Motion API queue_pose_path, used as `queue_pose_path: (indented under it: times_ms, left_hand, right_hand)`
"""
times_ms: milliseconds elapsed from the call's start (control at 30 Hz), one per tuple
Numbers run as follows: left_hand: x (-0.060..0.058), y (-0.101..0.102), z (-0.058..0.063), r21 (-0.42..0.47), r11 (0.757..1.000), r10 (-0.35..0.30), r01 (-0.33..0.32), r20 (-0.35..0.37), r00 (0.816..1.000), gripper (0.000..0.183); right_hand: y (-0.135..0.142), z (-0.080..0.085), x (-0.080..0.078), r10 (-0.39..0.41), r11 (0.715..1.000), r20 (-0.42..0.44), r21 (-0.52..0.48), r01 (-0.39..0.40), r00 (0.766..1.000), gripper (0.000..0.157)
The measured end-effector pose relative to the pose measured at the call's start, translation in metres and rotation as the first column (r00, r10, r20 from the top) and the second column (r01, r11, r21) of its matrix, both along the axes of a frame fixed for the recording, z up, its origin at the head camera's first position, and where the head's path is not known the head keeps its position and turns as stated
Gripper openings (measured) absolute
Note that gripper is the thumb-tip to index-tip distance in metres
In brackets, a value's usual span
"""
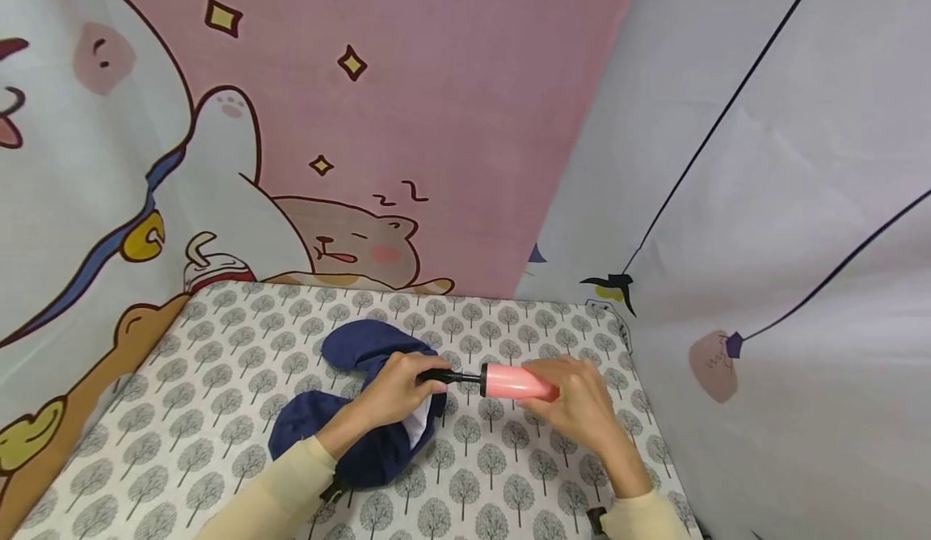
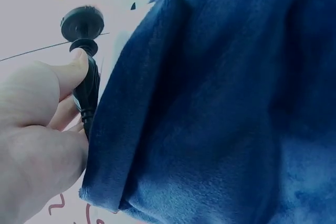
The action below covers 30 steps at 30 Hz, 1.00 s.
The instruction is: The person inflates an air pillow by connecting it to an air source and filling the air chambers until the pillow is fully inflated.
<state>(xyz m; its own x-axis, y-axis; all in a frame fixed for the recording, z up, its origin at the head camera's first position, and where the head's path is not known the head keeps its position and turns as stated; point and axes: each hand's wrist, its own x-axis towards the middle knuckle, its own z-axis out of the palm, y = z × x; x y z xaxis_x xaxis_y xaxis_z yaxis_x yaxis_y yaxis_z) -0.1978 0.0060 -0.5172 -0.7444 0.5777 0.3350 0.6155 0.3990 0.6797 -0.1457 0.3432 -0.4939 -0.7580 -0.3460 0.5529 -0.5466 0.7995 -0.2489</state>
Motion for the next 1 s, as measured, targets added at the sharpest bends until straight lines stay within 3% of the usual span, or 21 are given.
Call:
queue_pose_path:
  times_ms: [167,367,567,800,1000]
  left_hand:
    - [-0.001,0.003,-0.002,0.012,1.0,-0.024,0.024,-0.025,0.999,0.032]
    - [0.0,0.003,0.001,-0.02,0.999,-0.026,0.026,0.023,0.999,0.031]
    - [-0.001,0.002,0.001,-0.048,0.998,-0.029,0.031,0.04,0.999,0.03]
    - [-0.004,-0.003,-0.001,-0.039,0.999,-0.031,0.033,0.048,0.998,0.035]
    - [-0.008,-0.013,-0.002,-0.027,1.0,-0.004,0.006,0.042,0.999,0.035]
  right_hand:
    - [-0.018,-0.003,0.001,-0.02,1.0,-0.029,0.004,0.021,0.999,0.061]
    - [-0.019,-0.003,0.005,-0.014,0.999,0.052,0.035,0.013,0.999,0.06]
    - [0.005,0.002,0.007,0.008,0.999,0.116,0.034,-0.012,0.993,0.06]
    - [0.044,0.006,0.005,0.022,0.998,0.078,0.056,-0.027,0.997,0.061]
    - [0.076,0.013,0.013,-0.051,0.998,0.107,0.04,0.047,0.993,0.063]
